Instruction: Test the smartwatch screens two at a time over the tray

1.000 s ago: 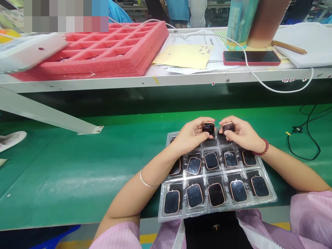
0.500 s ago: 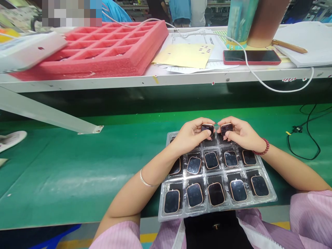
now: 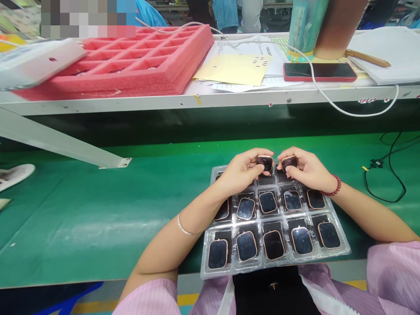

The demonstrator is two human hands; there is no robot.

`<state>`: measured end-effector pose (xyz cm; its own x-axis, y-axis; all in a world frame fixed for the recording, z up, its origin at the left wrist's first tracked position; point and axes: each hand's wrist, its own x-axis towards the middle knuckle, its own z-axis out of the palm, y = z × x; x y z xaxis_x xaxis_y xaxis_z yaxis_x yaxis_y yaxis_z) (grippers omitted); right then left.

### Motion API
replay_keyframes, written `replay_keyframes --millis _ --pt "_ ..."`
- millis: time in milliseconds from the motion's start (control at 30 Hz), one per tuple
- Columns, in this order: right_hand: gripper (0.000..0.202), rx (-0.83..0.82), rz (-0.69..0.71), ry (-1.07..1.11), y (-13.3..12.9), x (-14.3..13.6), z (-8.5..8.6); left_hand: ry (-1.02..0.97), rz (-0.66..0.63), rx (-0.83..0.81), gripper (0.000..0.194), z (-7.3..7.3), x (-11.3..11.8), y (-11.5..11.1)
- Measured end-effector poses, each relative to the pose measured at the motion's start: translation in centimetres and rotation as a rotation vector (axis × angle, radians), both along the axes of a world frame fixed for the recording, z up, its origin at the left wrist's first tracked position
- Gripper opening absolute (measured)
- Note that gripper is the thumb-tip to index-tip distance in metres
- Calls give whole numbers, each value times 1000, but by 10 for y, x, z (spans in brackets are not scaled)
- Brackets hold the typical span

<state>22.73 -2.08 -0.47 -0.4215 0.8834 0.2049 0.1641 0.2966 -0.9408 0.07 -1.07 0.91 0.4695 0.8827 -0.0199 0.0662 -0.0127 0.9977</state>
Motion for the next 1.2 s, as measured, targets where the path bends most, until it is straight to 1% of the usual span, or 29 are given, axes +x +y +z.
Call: replay_keyframes --millis 100,233,333,400,500,533,600,667,733,767,833,867,900,933,967,1000,1067,1100,1133,1200 --pt "33 -4 9 -3 -1 1 1 -28 4 -8 43 1 1 -1" --pt "37 -27 19 2 -2 3 1 -91 -1 -49 54 -1 1 2" --pt "38 -38 10 5 -1 3 0 -175 -85 -167 67 0 -1 5" --pt "38 -40 5 17 -1 3 0 -237 -176 -279 72 5 -5 3" --pt "34 -40 -3 37 -3 3 3 -323 -350 -427 75 20 -14 -10" --pt "33 -45 -12 36 -4 4 4 -339 -428 -471 77 25 -16 -16" --pt "31 -62 -40 27 -6 6 4 -346 -630 -551 79 32 -16 -27" --pt "31 -82 -53 20 -5 8 3 -354 -850 -598 79 35 -12 -32" --pt "31 -124 -52 33 -2 11 0 -374 -1013 -638 74 36 -7 -33" --pt "31 -157 -50 59 0 11 -1 -381 -1058 -664 71 37 -6 -34" --pt "37 -257 -39 156 3 12 1 -370 -1087 -705 67 39 -7 -38" --pt "40 -318 -27 222 3 12 4 -364 -1056 -708 67 41 -10 -41" --pt "43 -382 -7 288 2 11 9 -362 -988 -692 69 42 -13 -44" --pt "43 -445 21 348 -2 11 15 -375 -869 -658 70 44 -17 -45" --pt "42 -501 56 399 -7 10 22 -389 -704 -610 70 44 -21 -45" --pt "40 -551 98 439 -13 9 29 -401 -547 -549 70 43 -25 -43" --pt "39 -624 202 523 -31 4 41 -378 -300 -423 67 39 -27 -32" --pt "39 -664 257 561 -40 1 46 -350 -219 -378 64 35 -25 -25" --pt "41 -706 318 601 -48 -2 49 -315 -166 -351 60 32 -22 -18" --pt "45 -812 428 658 -63 -7 53 -236 -133 -331 52 24 -15 -8"
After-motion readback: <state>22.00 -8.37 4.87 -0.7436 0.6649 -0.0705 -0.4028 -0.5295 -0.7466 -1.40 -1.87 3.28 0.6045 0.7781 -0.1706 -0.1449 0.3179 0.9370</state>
